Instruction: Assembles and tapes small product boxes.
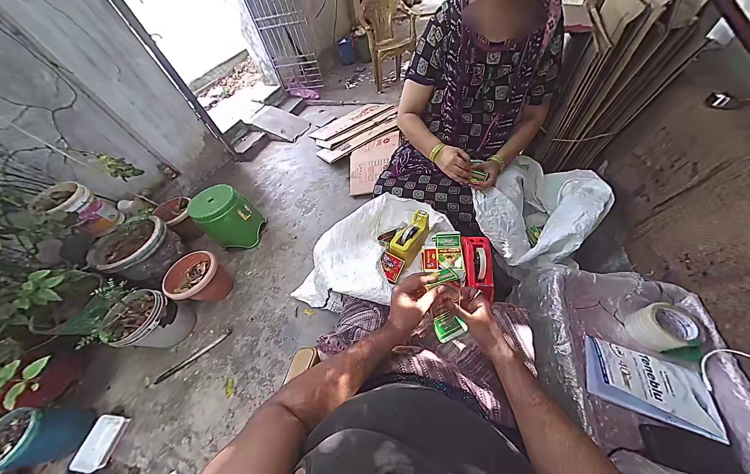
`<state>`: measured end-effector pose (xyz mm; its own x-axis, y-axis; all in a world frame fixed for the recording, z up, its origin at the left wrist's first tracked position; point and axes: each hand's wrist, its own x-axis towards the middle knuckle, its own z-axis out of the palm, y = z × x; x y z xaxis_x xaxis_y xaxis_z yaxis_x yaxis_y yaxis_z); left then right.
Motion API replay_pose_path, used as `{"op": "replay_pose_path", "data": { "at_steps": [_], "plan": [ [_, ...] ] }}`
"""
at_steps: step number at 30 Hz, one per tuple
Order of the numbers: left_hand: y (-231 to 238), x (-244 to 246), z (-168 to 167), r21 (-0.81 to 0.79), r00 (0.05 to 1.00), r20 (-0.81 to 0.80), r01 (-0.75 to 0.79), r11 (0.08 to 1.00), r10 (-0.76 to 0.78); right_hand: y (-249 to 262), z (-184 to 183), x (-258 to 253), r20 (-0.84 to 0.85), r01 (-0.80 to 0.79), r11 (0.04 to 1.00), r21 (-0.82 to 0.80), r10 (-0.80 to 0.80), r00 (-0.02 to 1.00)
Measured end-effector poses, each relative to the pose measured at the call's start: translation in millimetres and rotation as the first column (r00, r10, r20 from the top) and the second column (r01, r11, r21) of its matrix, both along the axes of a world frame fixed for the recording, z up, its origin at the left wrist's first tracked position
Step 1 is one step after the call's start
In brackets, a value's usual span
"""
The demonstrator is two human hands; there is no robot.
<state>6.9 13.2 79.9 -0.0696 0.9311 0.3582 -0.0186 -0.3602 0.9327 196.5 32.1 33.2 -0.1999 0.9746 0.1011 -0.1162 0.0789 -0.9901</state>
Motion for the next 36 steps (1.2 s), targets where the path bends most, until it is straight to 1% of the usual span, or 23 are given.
{"op": "replay_pose_path", "data": {
  "at_steps": [2, 3, 4, 5, 6, 7, 8, 9, 10, 11, 12, 13, 14, 16, 18, 21, 24, 27, 29, 31, 32, 34, 36],
  "plan": [
    [4.8, -5.2, 5.0, -0.047, 0.992, 0.095, 0.085, 0.995, -0.081, 0.2, 5.7, 2.0, -0.141, -0.051, 0.996, -0.076, 0.04, 0.989],
    [8.9, -10.9, 7.0, -0.083, 0.989, 0.08, 0.132, 0.988, -0.126, -0.5, 9.1, 2.2, -0.163, -0.049, 0.993, -0.11, 0.031, 0.986],
    [16.3, -18.6, 5.8, -0.099, 0.99, 0.012, 0.142, 0.985, -0.141, -1.9, 12.0, 1.8, -0.161, -0.029, 0.989, -0.146, 0.005, 0.987],
    [27.6, -27.7, 2.0, -0.076, 0.988, -0.134, 0.064, 0.995, -0.074, -2.7, 13.6, 0.8, -0.146, 0.012, 0.981, -0.195, -0.041, 0.988],
    [42.0, -38.1, -3.0, -0.027, 0.941, -0.33, -0.09, 0.996, 0.076, -2.5, 13.3, 0.7, -0.126, 0.045, 0.97, -0.241, -0.078, 0.989],
    [56.9, -51.0, -7.4, 0.003, 0.815, -0.542, -0.242, 0.97, 0.205, -1.6, 10.2, 2.4, -0.108, 0.061, 0.96, -0.272, -0.093, 0.99],
    [71.3, -66.3, -9.7, -0.041, 0.651, -0.73, -0.347, 0.937, 0.209, 0.1, 5.1, 4.2, -0.095, 0.067, 0.951, -0.301, -0.1, 0.991],
    [84.0, -82.4, -10.3, -0.142, 0.515, -0.851, -0.409, 0.901, 0.1, 1.0, 0.1, 5.4, -0.091, 0.073, 0.941, -0.33, -0.109, 0.99],
    [94.0, -96.3, -9.4, -0.24, 0.409, -0.912, -0.465, 0.852, -0.034, 0.7, -3.0, 6.0, -0.096, 0.078, 0.929, -0.362, -0.12, 0.988],
    [100.6, -107.5, -8.2, -0.312, 0.336, -0.93, -0.511, 0.801, -0.147, 0.2, -3.3, 6.4, -0.104, 0.082, 0.915, -0.395, -0.134, 0.986],
    [102.3, -116.9, -4.0, -0.373, 0.326, -0.919, -0.538, 0.756, -0.221, 0.4, -2.9, 7.0, -0.109, 0.087, 0.901, -0.424, -0.147, 0.983],
    [99.8, -126.3, 0.5, -0.401, 0.35, -0.907, -0.552, 0.731, -0.234, 1.1, -3.2, 7.8, -0.108, 0.086, 0.892, -0.443, -0.148, 0.983],
    [93.2, -134.5, 3.2, -0.386, 0.383, -0.905, -0.564, 0.73, -0.182, 1.2, -5.0, 8.9, -0.11, 0.082, 0.889, -0.451, -0.146, 0.983],
    [73.2, -148.1, 2.7, -0.27, 0.447, -0.894, -0.599, 0.754, 0.036, -1.3, -7.1, 6.2, -0.107, 0.083, 0.89, -0.448, -0.146, 0.984],
    [49.3, -154.4, 1.5, -0.147, 0.485, -0.842, -0.628, 0.764, 0.236, -3.2, -6.7, -1.3, -0.158, 0.075, 0.891, -0.448, -0.161, 0.974],
    [13.5, -148.7, 0.6, -0.019, 0.51, -0.776, -0.608, 0.794, 0.372, 6.2, -0.1, -32.1, -0.272, 0.054, 0.905, -0.422, -0.184, 0.945],
    [-4.0, -140.4, -3.9, 0.083, 0.493, -0.749, -0.594, 0.8, 0.443, 36.7, 19.3, -89.7, -0.234, 0.007, 0.921, -0.389, -0.106, 0.967],
    [-5.2, -139.4, -7.5, 0.09, 0.49, -0.748, -0.593, 0.801, 0.447, 64.0, 36.2, -149.9, -0.007, 0.013, 0.899, -0.437, -0.018, 1.0],
    [-3.8, -142.5, -3.9, 0.092, 0.498, -0.739, -0.591, 0.801, 0.453, 70.4, 34.0, -174.6, 0.171, 0.074, 0.903, -0.422, -0.001, 0.985],
    [-4.5, -143.6, -4.9, 0.109, 0.523, -0.708, -0.584, 0.805, 0.475, 71.0, 16.7, -184.4, 0.258, 0.103, 0.914, -0.392, 0.001, 0.966],
    [-5.5, -143.5, -7.2, 0.125, 0.528, -0.694, -0.582, 0.803, 0.49, 71.7, 6.6, -187.7, 0.245, 0.094, 0.911, -0.401, 0.008, 0.969],
    [-7.2, -142.9, -11.9, 0.145, 0.548, -0.668, -0.567, 0.811, 0.503, 76.5, -9.0, -197.2, 0.163, 0.013, 0.922, -0.387, 0.055, 0.985],
    [-4.8, -142.4, -15.1, 0.166, 0.57, -0.643, -0.547, 0.82, 0.511, 81.7, -11.0, -214.0, 0.096, -0.156, 0.951, -0.267, 0.187, 0.978]
  ]
}}
